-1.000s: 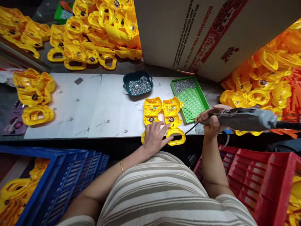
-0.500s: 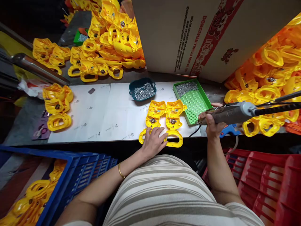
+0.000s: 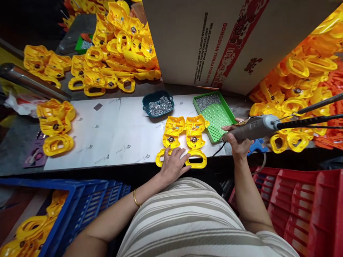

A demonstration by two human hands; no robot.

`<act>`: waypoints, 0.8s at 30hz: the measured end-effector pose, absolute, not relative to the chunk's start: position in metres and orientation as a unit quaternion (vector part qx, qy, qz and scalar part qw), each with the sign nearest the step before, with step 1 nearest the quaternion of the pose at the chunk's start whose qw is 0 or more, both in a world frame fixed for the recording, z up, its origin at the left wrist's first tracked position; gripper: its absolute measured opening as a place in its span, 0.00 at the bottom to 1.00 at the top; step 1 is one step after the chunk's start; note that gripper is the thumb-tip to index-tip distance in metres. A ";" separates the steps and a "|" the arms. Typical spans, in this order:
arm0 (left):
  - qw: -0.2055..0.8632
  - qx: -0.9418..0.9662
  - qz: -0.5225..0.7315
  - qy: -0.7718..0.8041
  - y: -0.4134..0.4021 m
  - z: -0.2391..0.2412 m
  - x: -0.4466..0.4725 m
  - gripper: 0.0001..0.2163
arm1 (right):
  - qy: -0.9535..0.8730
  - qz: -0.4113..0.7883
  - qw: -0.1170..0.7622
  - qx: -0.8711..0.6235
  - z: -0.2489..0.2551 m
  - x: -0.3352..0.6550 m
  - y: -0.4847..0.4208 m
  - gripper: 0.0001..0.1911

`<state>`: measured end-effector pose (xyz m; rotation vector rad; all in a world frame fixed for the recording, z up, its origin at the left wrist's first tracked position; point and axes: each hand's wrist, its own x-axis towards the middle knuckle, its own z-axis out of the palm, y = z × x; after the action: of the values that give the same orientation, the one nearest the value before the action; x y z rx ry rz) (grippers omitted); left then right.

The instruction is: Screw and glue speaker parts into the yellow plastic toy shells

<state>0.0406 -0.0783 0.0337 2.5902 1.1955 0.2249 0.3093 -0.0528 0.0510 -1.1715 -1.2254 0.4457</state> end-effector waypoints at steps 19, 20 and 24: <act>0.139 0.953 -0.010 0.270 0.036 0.046 -0.093 0.17 | -0.119 0.145 0.613 -0.768 -0.017 0.365 -0.160 0.22; 0.138 0.952 -0.007 0.273 0.037 0.044 -0.094 0.18 | -0.112 0.174 0.613 -0.763 -0.020 0.364 -0.157 0.23; 0.149 0.944 0.014 0.296 0.027 0.045 -0.093 0.17 | -0.078 0.237 0.625 -0.740 -0.022 0.362 -0.140 0.30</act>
<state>-0.0930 0.0270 0.0454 2.7129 0.8498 0.0402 0.3616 -0.1403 -0.0216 -1.6974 -0.1792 0.5441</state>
